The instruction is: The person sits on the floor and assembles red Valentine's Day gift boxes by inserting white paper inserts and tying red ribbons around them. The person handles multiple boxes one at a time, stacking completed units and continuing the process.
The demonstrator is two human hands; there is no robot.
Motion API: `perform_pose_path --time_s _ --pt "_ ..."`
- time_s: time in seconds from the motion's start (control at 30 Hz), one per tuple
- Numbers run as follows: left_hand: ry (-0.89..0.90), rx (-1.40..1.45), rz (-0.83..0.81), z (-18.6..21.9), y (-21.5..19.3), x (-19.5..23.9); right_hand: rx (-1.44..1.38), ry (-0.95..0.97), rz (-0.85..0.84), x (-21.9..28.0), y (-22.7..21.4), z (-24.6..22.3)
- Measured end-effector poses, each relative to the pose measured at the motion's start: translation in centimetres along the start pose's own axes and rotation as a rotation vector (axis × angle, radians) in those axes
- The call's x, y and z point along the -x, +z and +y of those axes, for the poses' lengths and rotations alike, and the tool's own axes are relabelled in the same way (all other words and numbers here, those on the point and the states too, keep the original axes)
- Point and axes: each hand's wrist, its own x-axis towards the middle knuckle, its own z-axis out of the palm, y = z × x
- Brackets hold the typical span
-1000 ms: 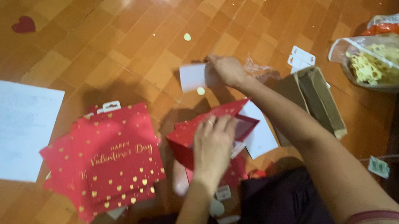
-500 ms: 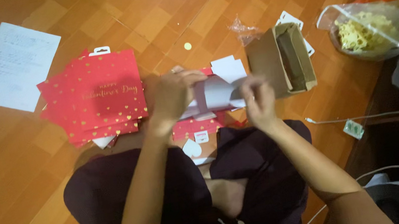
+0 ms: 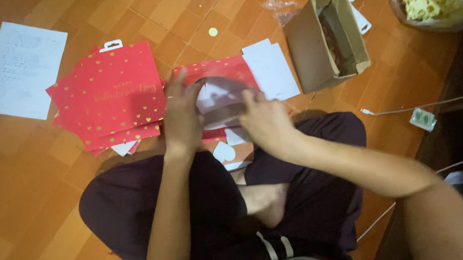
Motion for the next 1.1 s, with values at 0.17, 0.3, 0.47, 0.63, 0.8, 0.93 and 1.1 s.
perform_pose_path --time_s 0.17,0.3,0.47,0.63,0.8,0.93,1.1 --pt "0.021 0.159 -0.122 -1.1 1.4 0.0 -0.035 0.031 -0.269 -8.8 8.7 -3.6" --pt "0.068 0.145 -0.134 -1.9 1.4 -0.7 -0.175 0.003 -0.217 -15.5 17.9 -0.7" --pt "0.089 0.206 -0.112 -2.2 1.6 -0.9 -0.037 0.114 -0.065 -19.3 24.6 -0.6" --pt "0.024 0.329 -0.050 -2.3 0.9 -1.7 -0.308 0.143 -0.320 -18.4 24.1 -2.5" --pt "-0.269 0.399 -0.139 -2.8 -0.9 -2.6 -0.173 -0.001 0.258 -14.9 20.4 -1.9" --pt "-0.244 0.377 -0.112 -2.7 -0.5 -2.4 0.568 -0.217 -0.017 -13.6 18.5 -2.1" --pt "-0.005 0.304 -0.001 -2.9 0.9 -1.8 -0.180 -0.150 -0.167 -14.3 18.7 -2.7"
